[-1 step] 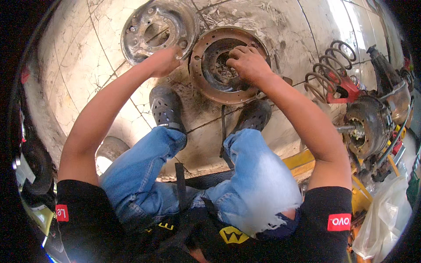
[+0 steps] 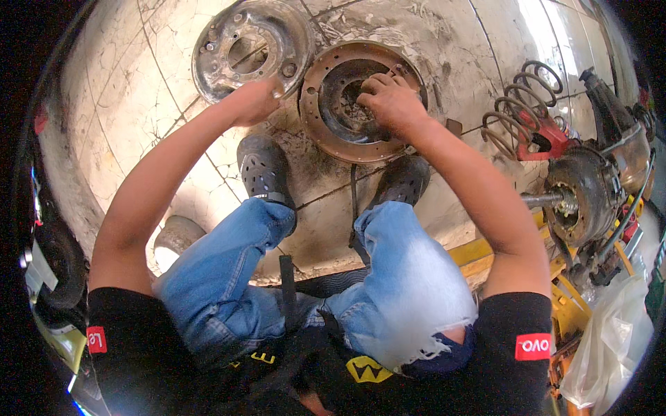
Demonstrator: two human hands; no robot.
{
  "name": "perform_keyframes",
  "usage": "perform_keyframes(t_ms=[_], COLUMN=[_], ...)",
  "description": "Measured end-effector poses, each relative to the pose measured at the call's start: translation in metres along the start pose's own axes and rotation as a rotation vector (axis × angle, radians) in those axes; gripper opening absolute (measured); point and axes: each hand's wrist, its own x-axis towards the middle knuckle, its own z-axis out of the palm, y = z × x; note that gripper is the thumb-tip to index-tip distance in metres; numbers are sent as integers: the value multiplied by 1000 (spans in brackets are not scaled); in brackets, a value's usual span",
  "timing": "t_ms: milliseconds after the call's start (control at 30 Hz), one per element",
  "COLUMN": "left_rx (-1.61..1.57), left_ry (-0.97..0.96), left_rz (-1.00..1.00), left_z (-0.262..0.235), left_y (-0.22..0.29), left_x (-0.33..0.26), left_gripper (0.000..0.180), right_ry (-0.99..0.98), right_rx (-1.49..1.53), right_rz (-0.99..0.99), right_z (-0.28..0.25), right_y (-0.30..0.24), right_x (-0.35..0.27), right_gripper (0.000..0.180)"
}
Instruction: The person sits on the floor and assembles a drum brake system by hand. They place brake shoes into the drum, attach springs, and adjust the wheel cylinder and other components to fit the assembly.
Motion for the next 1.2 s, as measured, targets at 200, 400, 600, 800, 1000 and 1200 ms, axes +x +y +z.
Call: perform_keyframes(t_ms=[200,400,600,800,1000,1200], left_rx=[-233,179,523,539,600,612], left_ry=[-63,282,248,295,296,310], left_rz=[-58,107,261,320,310,320], left_z=[23,78,114,115,119,120], left_y=[23,52,51,44,42,40], left_x=[-56,-45,-27,-20,-20,-22], left_gripper=[41,60,57,47,46,46], right_ry=[158,297,465,531,563,514], right_rx=[31,139,335,415,477,460], right_rz=[229,253,197,130,78,106], right_z=[29,29,38,45,47,50], right_y=[-22,-30,-31,-31,-26,-26], right_x=[-33,-38,-33,-41,-44,-42], right_gripper=[35,19,17,16,16,15])
